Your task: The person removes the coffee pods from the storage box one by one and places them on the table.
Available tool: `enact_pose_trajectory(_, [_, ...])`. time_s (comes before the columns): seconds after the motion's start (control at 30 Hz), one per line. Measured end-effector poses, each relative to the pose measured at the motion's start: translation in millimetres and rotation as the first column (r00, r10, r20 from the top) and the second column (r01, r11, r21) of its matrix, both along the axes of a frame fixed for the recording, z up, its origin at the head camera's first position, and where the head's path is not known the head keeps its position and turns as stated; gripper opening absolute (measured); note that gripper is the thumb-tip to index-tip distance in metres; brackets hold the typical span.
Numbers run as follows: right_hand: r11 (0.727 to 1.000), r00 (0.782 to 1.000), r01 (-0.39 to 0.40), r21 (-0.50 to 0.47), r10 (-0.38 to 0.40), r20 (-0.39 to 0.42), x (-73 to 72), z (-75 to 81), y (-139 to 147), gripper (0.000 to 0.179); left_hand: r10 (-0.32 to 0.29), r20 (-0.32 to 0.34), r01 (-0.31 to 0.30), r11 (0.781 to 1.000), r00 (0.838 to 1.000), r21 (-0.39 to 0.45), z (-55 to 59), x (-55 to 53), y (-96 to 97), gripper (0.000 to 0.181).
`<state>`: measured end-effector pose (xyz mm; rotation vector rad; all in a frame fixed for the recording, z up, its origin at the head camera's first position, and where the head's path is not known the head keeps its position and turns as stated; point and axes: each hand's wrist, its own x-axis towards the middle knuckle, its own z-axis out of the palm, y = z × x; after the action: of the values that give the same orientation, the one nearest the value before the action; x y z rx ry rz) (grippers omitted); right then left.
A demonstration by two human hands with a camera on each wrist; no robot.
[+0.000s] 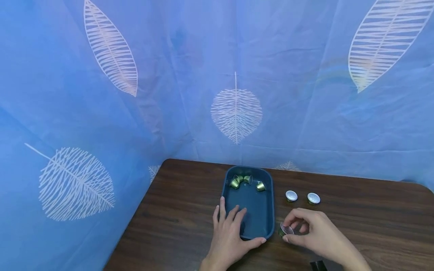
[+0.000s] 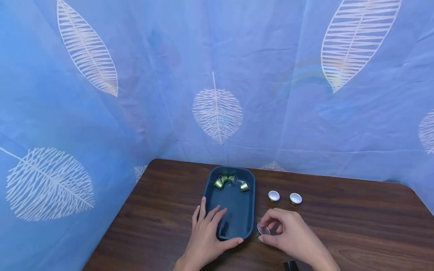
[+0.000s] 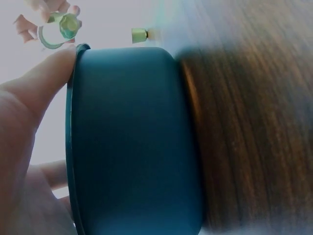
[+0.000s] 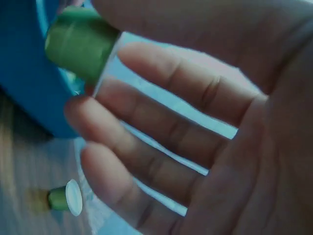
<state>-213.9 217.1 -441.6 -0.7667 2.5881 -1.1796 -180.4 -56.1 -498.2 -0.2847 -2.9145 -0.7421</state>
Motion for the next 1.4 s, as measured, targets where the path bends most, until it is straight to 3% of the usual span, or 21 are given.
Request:
enact_pose_trajectory(0.23, [1.000,0.993,0.026,0.010,-0.024,-0.120,7.0,-0.6,-5.0,0.025,0.003,-0.008,-0.003,1.000,1.000,-0.013,2.2,-0.8,0.2,0.086])
enact_pose_trajectory(0.4, [0.998,0.985,0.054,0.039,-0.047,-0.163,12.2,-3.2,-6.3,0.030,-0.002,-0.006,0.002,1.000,1.000,-0.015,0.0,-0.5,0.7,0.085])
enact_pose_trajectory(0.57, [0.999,0.986,0.041,0.019,-0.037,-0.164,15.1,-4.5,-4.2,0.030,-0.006,-0.013,0.006,1.000,1.000,-0.008,-0.2,-0.3,1.0,0.085])
enact_pose_trajectory(0.73, [0.995,0.982,0.083,0.061,-0.071,-0.174,17.0,-3.6,-0.1,0.032,-0.002,0.006,0.002,1.000,1.000,-0.005,0.5,0.3,0.7,0.087])
enact_pose_trajectory(0.93, [0.973,0.970,0.170,0.158,-0.138,-0.198,21.1,-5.7,8.4,0.034,-0.001,0.013,0.001,1.000,1.000,0.008,0.3,1.2,1.4,0.087])
enact_pose_trajectory(1.27, [0.949,0.972,0.210,0.234,-0.178,-0.151,27.9,-17.2,40.0,0.031,-0.013,-0.014,0.013,1.000,1.000,0.008,-0.5,1.5,0.7,0.086])
enact_pose_trajectory(1.4, [0.917,0.955,0.285,0.280,-0.248,-0.162,25.4,-18.0,49.2,0.029,-0.015,-0.038,0.015,1.000,0.999,0.009,-1.1,1.6,0.3,0.086])
